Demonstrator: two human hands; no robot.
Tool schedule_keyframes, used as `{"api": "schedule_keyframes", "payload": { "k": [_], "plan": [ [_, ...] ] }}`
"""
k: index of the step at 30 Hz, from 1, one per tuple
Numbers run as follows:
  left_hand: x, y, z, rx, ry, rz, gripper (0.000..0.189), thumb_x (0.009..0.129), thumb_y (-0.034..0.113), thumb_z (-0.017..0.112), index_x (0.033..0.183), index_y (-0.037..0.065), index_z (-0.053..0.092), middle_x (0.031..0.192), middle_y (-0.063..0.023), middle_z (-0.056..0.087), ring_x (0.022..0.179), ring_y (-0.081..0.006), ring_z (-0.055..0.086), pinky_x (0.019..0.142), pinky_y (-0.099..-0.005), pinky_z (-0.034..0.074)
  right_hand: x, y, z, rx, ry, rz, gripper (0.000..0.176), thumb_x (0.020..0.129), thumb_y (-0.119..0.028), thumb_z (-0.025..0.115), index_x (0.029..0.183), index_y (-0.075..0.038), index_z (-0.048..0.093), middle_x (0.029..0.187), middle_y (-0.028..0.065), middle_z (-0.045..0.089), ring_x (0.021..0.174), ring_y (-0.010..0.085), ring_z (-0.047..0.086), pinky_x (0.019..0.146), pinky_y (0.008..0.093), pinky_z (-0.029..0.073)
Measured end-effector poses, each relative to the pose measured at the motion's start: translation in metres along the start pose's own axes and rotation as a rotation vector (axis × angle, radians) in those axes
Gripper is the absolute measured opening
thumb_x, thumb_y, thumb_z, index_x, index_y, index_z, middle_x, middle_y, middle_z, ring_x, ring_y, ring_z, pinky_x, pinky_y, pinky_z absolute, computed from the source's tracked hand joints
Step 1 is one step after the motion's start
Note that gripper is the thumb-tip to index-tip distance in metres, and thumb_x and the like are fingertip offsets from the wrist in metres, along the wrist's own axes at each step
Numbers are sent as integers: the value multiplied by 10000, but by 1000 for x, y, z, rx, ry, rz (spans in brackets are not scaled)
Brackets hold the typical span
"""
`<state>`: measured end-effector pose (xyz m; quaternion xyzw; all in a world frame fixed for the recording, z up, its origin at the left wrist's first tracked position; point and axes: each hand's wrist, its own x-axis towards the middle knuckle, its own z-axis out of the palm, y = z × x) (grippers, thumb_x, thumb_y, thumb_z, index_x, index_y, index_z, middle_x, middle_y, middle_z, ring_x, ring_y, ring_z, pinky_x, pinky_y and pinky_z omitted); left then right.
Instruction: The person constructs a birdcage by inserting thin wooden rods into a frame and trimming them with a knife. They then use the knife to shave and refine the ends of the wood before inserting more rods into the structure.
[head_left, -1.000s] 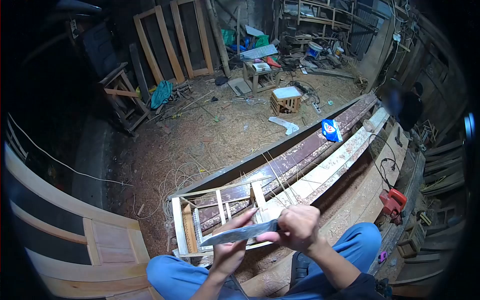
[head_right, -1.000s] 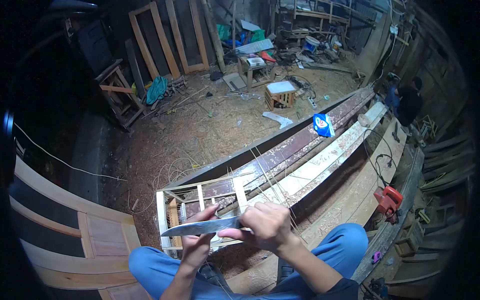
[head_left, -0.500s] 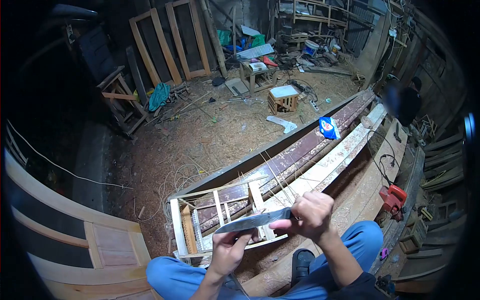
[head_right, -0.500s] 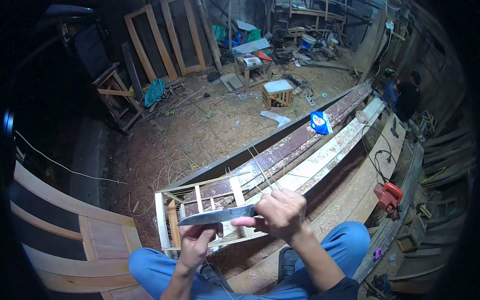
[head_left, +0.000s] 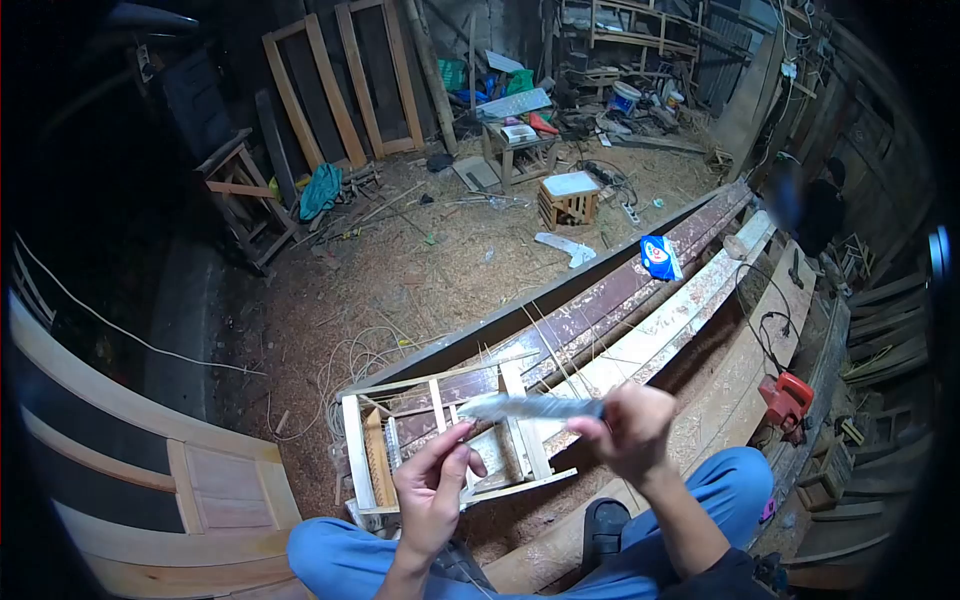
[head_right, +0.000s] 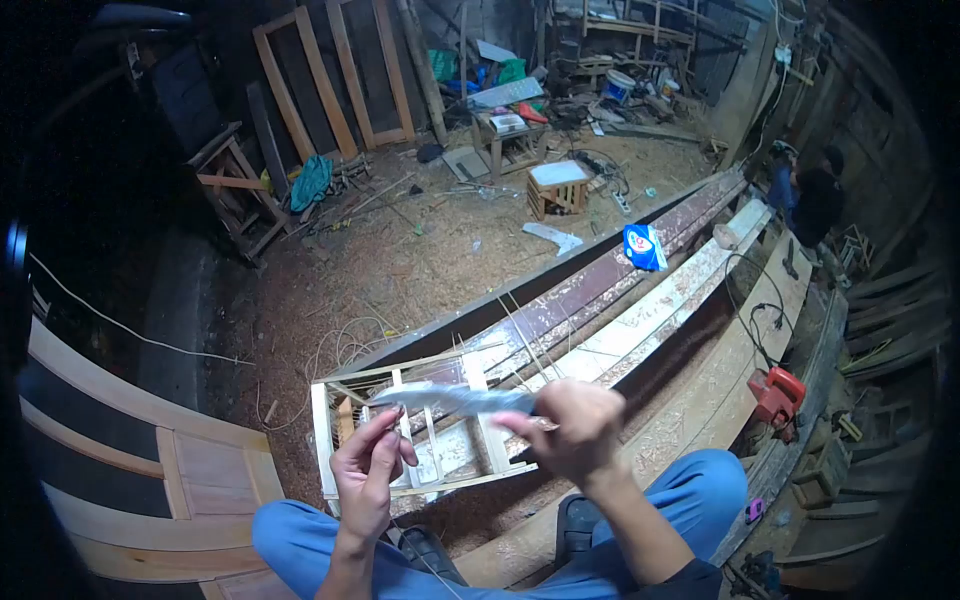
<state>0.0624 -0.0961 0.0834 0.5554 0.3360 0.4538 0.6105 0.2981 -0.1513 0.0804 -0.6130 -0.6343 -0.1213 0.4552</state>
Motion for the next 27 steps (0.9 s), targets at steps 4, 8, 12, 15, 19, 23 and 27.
{"api": "schedule_keyframes", "payload": {
  "k": [4, 8, 12, 15, 19, 23, 27],
  "plan": [
    [-2, 0, 12, -95, -46, -53, 276, 979, 61, 589, 1241, -21, 619, 924, -81, 679, 707, -37, 506, 627, -198, 400, 7, -33, 13, 147, -69, -99, 501, 765, -479, 796, 598, -125, 483, 503, 19, 443, 412, 179, 489, 396, 324, 360],
    [-6, -3, 14, -167, -110, -88, 333, 943, -35, 576, 1276, -52, 589, 1113, -120, 683, 921, -122, 616, 836, -265, 490, 11, -41, 18, 129, -67, -164, 545, 734, -506, 805, 634, -114, 441, 502, 4, 423, 398, 167, 452, 392, 309, 339],
    [-8, -5, 18, -196, -134, -88, 309, 927, -78, 560, 1232, -67, 610, 1111, -137, 684, 926, -162, 645, 843, -299, 521, 11, -40, 15, 82, -71, -181, 547, 744, -514, 795, 623, -116, 440, 503, 6, 416, 394, 169, 440, 393, 313, 337],
    [-7, -12, 15, -131, -132, -5, 273, 930, -58, 557, 1192, -54, 632, 1024, -128, 699, 808, -132, 624, 703, -259, 469, 9, -34, 12, 59, -54, -172, 544, 750, -507, 795, 621, -113, 441, 501, 9, 413, 393, 175, 437, 394, 318, 340],
    [-5, 3, 20, -51, -65, 61, 198, 965, 24, 570, 1135, -33, 655, 891, -101, 701, 702, -90, 596, 564, -207, 395, 16, -11, 0, -72, 6, 114, 476, 811, -454, 772, 646, -111, 487, 497, 29, 446, 401, 203, 474, 407, 341, 366],
    [-2, 2, 12, -37, -45, 3, 222, 980, 35, 566, 1169, -54, 641, 873, -104, 682, 827, -139, 654, 782, -264, 528, 15, 11, -12, -62, 110, 237, 494, 834, -438, 767, 682, -97, 444, 495, 36, 396, 393, 225, 446, 407, 364, 342],
    [2, -4, 5, -174, -80, -22, 261, 1005, 100, 534, 1214, -29, 622, 854, -77, 662, 762, -86, 596, 670, -216, 447, 7, -2, -10, -47, 53, 1, 512, 795, -481, 788, 651, -112, 464, 502, 20, 413, 401, 194, 441, 402, 336, 342]
  ]
}}
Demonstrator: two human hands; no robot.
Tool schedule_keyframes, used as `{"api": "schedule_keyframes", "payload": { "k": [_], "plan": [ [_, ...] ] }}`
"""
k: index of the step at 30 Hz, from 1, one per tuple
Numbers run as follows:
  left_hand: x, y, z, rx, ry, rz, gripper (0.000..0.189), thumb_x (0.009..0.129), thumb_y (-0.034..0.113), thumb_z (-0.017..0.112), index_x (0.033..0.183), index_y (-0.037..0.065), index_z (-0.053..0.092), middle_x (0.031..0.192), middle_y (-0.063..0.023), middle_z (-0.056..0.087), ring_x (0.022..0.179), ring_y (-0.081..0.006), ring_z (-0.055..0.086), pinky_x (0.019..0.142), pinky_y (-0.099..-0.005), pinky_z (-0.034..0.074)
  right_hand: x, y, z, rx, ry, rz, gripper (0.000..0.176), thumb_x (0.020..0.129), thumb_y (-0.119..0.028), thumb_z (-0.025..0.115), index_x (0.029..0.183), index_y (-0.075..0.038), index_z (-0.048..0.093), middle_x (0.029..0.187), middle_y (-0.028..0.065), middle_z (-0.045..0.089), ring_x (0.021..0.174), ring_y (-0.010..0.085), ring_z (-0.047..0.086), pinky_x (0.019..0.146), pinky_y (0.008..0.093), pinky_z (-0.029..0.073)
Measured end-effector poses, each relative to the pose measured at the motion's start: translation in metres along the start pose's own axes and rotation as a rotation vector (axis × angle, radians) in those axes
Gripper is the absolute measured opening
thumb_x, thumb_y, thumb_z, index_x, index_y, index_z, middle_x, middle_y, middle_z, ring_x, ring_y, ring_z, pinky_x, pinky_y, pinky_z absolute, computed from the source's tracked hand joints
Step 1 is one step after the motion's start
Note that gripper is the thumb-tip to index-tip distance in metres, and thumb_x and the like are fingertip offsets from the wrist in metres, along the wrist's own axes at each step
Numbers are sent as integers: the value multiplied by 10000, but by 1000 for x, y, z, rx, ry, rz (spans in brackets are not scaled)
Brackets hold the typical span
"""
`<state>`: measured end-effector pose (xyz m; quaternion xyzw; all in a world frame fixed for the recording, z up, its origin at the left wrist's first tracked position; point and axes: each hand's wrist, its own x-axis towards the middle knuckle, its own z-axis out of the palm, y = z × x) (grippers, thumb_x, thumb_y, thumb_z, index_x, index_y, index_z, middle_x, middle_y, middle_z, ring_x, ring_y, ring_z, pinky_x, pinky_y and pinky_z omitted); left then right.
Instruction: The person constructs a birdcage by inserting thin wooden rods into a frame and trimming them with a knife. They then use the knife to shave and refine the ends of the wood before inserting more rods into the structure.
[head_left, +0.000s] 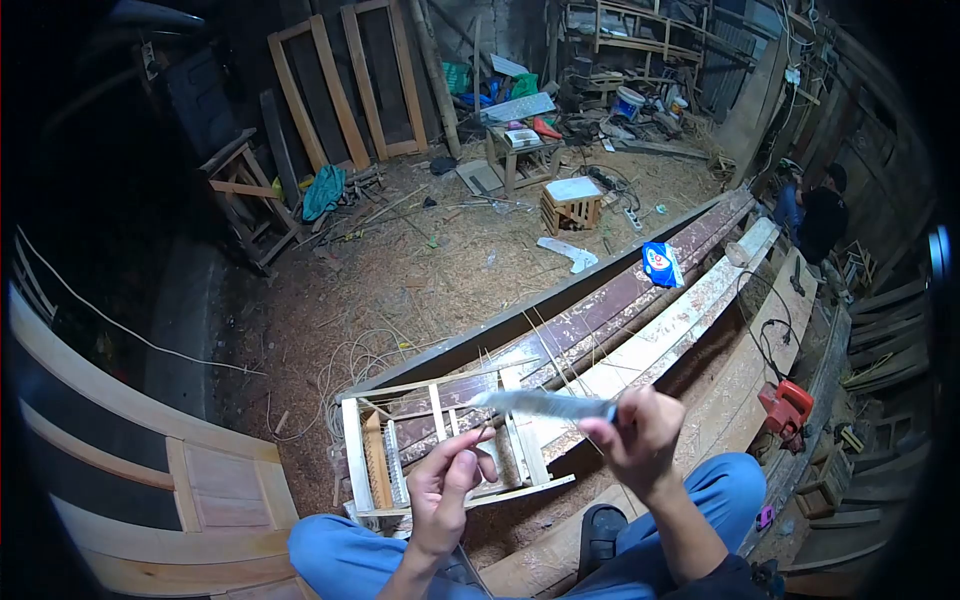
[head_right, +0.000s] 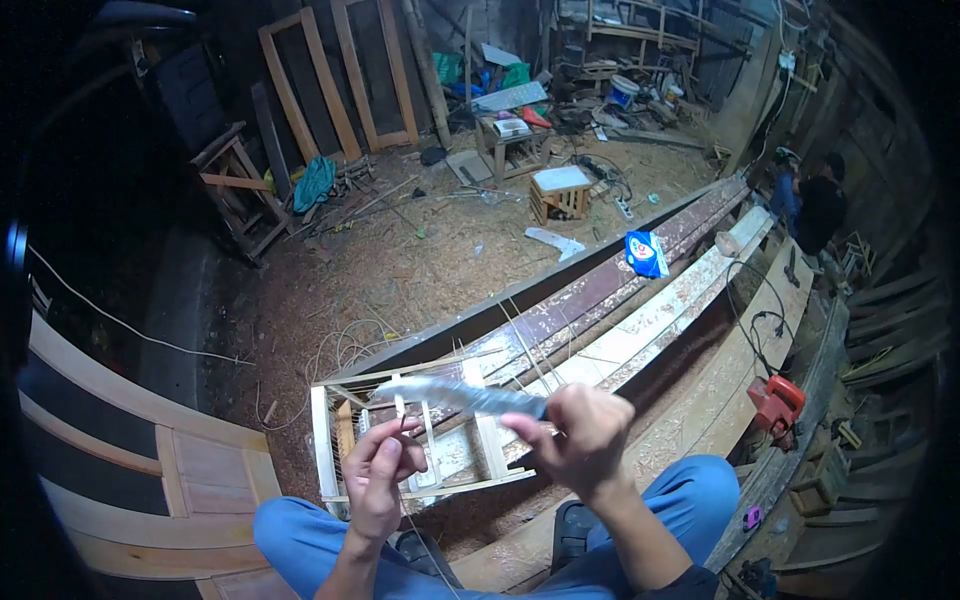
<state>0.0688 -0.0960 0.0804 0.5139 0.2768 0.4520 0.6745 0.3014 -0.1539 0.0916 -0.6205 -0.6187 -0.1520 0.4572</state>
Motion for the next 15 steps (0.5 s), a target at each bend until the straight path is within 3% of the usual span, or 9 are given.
{"api": "schedule_keyframes", "payload": {
  "k": [1, 5, 11, 15],
  "plan": [
    [3, 4, 4, -59, -12, -32, 256, 1016, 130, 524, 1198, -22, 620, 861, -63, 657, 712, -56, 543, 628, -197, 387, -1, -6, 2, 67, -25, -34, 512, 782, -479, 797, 638, -114, 468, 503, 17, 415, 404, 187, 444, 402, 331, 344],
    [5, 0, 7, -109, 66, -90, 199, 1001, 117, 567, 1133, -23, 620, 845, -9, 612, 653, -31, 470, 575, -188, 351, 2, -34, 6, 165, -123, -136, 495, 747, -460, 823, 616, -128, 480, 511, 4, 432, 424, 165, 477, 404, 315, 356],
    [14, 5, 10, -180, 98, -138, 237, 1004, 104, 560, 1196, -26, 611, 795, 9, 562, 607, -23, 432, 531, -177, 323, 8, -34, 10, 209, -118, -95, 493, 735, -443, 837, 647, -121, 474, 518, 5, 440, 428, 173, 484, 404, 313, 360],
    [33, 25, 13, -317, 78, 26, 274, 1024, 130, 523, 1245, -17, 592, 925, -97, 669, 711, -61, 535, 640, -196, 420, 12, -24, 6, 196, -55, -80, 501, 733, -433, 848, 672, -114, 467, 520, 9, 433, 426, 182, 471, 408, 314, 355]
  ]
}}
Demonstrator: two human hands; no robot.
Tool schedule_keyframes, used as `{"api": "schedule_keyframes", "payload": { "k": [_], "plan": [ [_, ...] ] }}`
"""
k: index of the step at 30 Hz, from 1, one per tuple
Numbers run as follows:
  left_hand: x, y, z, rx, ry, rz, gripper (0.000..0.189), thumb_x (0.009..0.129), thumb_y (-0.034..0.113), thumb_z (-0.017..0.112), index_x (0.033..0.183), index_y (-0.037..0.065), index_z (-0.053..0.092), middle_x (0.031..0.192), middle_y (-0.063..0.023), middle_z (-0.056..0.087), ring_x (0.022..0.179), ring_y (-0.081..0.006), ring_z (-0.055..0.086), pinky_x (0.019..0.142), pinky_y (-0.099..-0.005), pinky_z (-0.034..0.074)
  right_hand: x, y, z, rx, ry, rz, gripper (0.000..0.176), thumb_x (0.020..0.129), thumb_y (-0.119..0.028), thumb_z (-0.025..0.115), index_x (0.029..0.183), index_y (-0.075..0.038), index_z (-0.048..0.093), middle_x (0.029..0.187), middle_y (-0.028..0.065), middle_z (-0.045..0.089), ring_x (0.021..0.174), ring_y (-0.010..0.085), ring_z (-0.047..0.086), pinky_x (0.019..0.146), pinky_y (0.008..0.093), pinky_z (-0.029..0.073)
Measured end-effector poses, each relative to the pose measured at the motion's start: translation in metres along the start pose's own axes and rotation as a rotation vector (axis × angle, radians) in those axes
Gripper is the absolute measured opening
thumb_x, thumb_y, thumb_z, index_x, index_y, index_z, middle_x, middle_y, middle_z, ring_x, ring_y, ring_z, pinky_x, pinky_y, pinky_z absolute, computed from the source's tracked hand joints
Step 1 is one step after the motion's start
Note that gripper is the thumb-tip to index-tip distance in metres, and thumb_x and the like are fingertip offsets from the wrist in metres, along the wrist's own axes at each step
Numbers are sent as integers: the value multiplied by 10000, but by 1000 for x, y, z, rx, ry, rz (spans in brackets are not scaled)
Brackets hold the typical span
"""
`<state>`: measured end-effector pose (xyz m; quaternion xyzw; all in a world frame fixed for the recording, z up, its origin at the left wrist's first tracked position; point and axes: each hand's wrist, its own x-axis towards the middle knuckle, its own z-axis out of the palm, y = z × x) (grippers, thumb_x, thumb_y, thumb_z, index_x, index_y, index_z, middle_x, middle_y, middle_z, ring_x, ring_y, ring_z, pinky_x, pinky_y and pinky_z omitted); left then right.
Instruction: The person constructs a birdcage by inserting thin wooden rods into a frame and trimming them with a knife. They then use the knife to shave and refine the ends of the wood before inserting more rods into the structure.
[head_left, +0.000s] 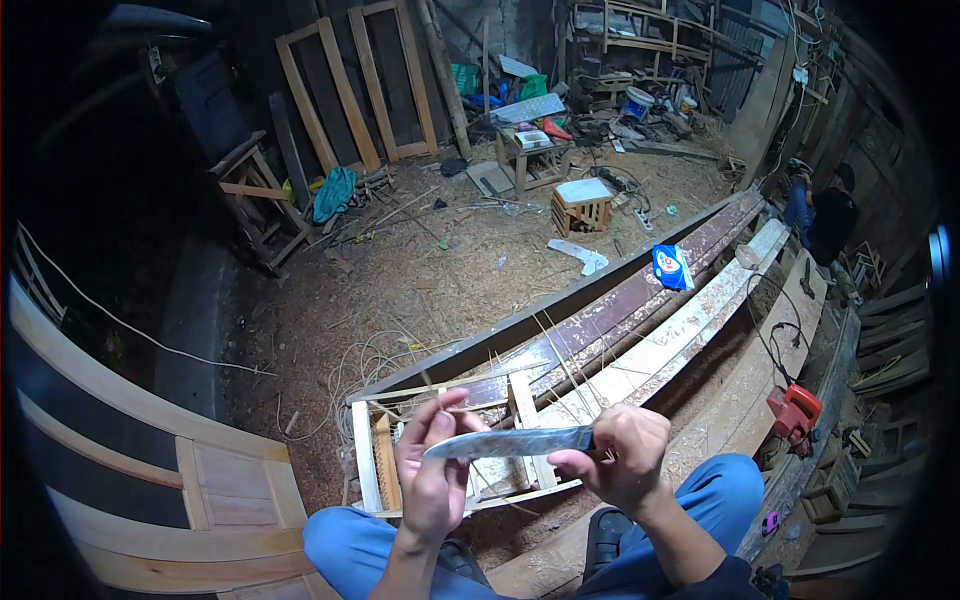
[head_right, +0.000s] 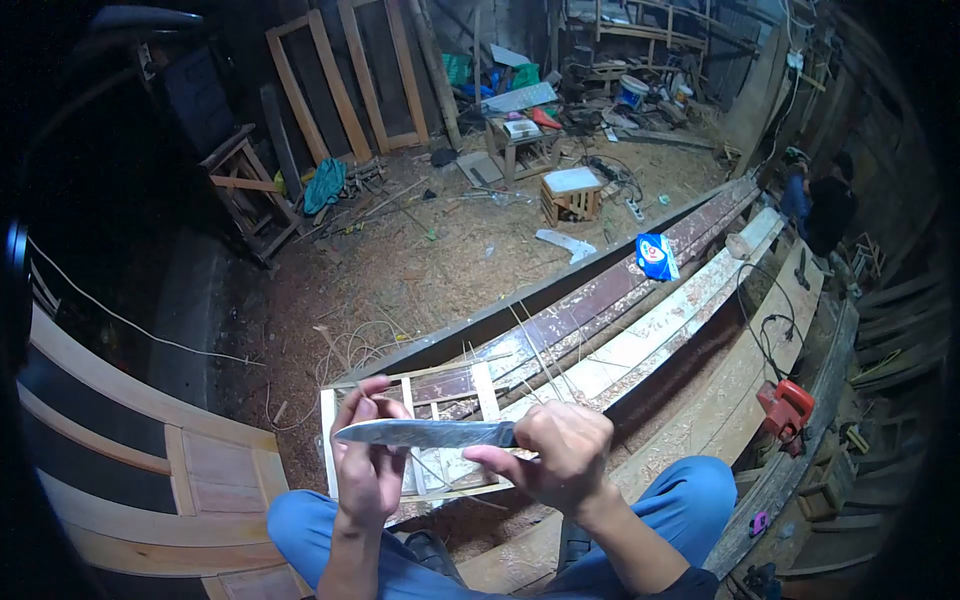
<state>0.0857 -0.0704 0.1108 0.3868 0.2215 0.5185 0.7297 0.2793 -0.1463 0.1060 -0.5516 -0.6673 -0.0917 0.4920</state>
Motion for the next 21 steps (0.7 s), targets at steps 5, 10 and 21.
{"api": "schedule_keyframes", "payload": {
  "k": [5, 10, 21],
  "plan": [
    [2, -16, -7, 198, -1, 113, 277, 995, 126, 558, 1222, -33, 556, 912, -103, 625, 719, -88, 525, 666, -227, 457, -5, 8, -6, -38, 28, 55, 498, 738, -435, 846, 700, -108, 473, 511, -1, 416, 424, 177, 455, 412, 316, 349],
    [-23, -35, -9, 202, -99, -154, 299, 995, 84, 484, 1270, -22, 534, 846, -63, 601, 697, -79, 481, 630, -229, 405, -5, 7, -6, -32, -86, 52, 488, 756, -428, 829, 663, -106, 474, 522, 20, 467, 427, 202, 509, 417, 331, 384],
    [-30, -41, -13, 30, -207, -200, 349, 1006, 44, 503, 1340, -55, 516, 972, -108, 638, 727, -109, 506, 655, -264, 450, -3, 4, 2, -40, -180, 53, 468, 748, -416, 829, 647, -106, 492, 516, 22, 470, 428, 196, 513, 419, 324, 381]
  ]
}}
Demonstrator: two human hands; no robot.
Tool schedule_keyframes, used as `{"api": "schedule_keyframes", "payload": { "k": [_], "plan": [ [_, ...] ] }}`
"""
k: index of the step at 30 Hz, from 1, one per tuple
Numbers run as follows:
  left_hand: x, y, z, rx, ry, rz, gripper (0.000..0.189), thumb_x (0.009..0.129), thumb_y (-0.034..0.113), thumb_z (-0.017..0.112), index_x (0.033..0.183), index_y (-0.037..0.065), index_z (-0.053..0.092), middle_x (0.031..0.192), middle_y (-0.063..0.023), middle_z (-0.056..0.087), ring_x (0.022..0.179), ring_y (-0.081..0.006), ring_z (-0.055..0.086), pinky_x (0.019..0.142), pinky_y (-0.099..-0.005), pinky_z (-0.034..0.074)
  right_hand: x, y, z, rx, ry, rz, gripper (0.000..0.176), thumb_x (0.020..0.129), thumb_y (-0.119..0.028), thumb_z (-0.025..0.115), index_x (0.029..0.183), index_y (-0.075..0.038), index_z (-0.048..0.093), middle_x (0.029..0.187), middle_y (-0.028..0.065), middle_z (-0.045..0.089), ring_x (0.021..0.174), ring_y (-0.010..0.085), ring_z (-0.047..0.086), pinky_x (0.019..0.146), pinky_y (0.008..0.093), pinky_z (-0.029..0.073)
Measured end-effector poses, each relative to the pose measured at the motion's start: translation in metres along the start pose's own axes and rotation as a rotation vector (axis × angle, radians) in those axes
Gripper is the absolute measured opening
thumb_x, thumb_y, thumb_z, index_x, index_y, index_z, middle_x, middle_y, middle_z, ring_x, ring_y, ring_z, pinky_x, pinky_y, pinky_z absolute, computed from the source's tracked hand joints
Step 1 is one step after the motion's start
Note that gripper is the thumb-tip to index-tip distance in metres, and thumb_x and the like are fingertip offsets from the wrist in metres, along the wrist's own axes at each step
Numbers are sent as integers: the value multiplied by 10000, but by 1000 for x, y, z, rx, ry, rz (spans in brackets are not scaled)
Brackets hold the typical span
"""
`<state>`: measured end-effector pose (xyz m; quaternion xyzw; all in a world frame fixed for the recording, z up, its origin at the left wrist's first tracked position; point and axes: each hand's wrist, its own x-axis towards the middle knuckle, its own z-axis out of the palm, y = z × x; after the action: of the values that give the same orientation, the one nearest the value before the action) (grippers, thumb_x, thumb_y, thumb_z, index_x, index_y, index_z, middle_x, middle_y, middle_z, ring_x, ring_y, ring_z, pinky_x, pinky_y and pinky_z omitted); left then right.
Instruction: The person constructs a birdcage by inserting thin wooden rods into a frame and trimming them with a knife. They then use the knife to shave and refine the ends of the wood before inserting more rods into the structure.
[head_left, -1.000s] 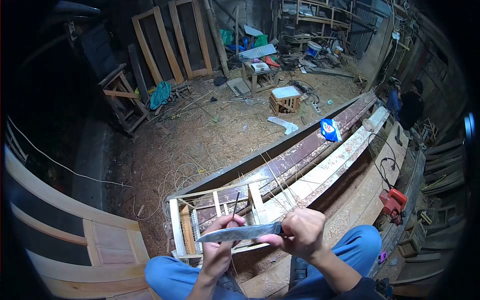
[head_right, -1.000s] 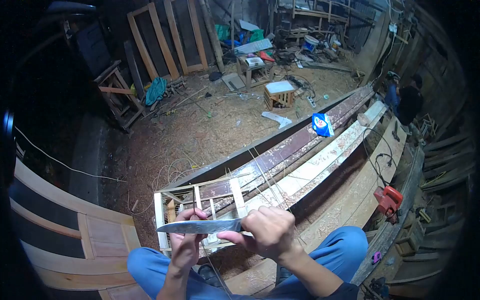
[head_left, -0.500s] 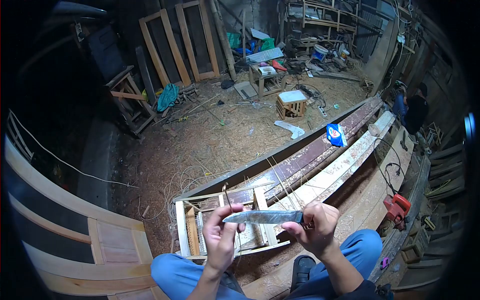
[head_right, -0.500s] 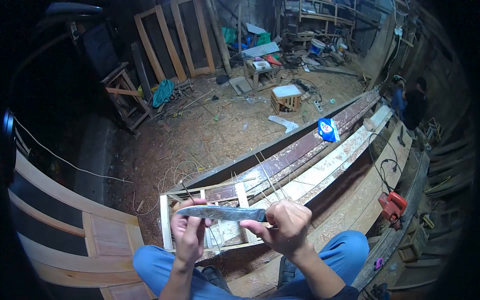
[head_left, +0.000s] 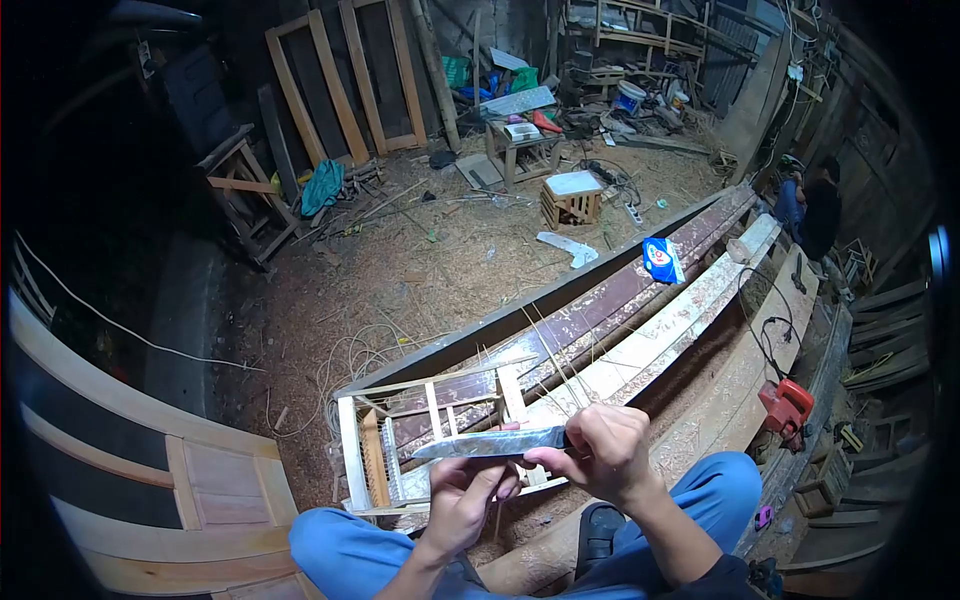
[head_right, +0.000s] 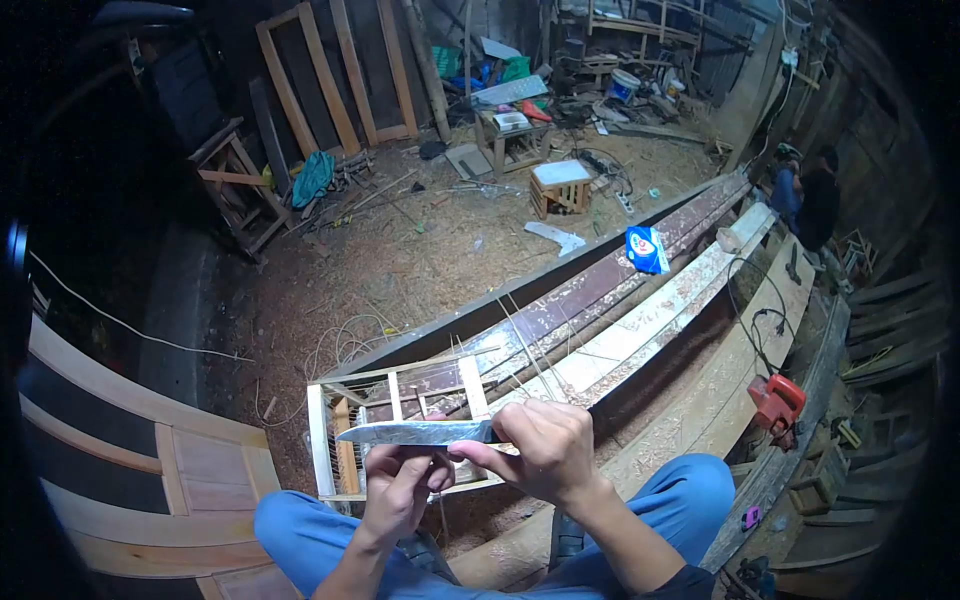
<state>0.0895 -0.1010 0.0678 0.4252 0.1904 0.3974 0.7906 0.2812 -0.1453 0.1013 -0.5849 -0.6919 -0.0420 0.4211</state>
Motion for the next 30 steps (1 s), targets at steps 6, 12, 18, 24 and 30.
{"api": "schedule_keyframes", "payload": {
  "k": [6, 12, 18, 24, 30],
  "plan": [
    [-6, 8, -2, -71, 65, -113, 186, 1007, 46, 477, 1097, -53, 607, 891, -93, 623, 708, -108, 522, 634, -252, 437, 0, 1, 1, -6, -13, -35, 484, 736, -414, 838, 636, -111, 475, 506, 25, 458, 419, 196, 503, 414, 325, 375],
    [-8, 6, -9, 37, -15, -177, 129, 1043, 120, 442, 1136, 53, 501, 772, -41, 510, 664, -102, 444, 592, -254, 378, 1, 1, 4, 26, -26, -53, 487, 722, -421, 843, 639, -108, 480, 503, 29, 459, 417, 195, 505, 408, 327, 374],
    [-11, 8, -4, -74, -99, -290, 167, 1055, 162, 454, 1207, 100, 425, 747, 11, 431, 624, -63, 364, 555, -232, 307, 2, -1, 2, 83, -42, -129, 487, 711, -449, 840, 641, -113, 495, 528, 20, 474, 436, 183, 512, 409, 322, 371],
    [-9, 10, -2, -205, -266, -280, 174, 1066, 218, 444, 1105, 49, 458, 725, 39, 357, 606, -48, 287, 537, -222, 226, 2, 17, -10, 28, -11, -193, 499, 712, -475, 829, 614, -126, 486, 523, 2, 443, 427, 174, 481, 408, 323, 359],
    [-10, 24, 13, -189, -240, -355, 174, 1071, 200, 426, 1017, 45, 484, 657, 41, 323, 556, -52, 259, 503, -229, 223, 11, 60, -31, -165, 337, 388, 523, 854, -441, 756, 683, -71, 428, 482, 51, 391, 404, 224, 460, 410, 356, 351]
  ]
}}
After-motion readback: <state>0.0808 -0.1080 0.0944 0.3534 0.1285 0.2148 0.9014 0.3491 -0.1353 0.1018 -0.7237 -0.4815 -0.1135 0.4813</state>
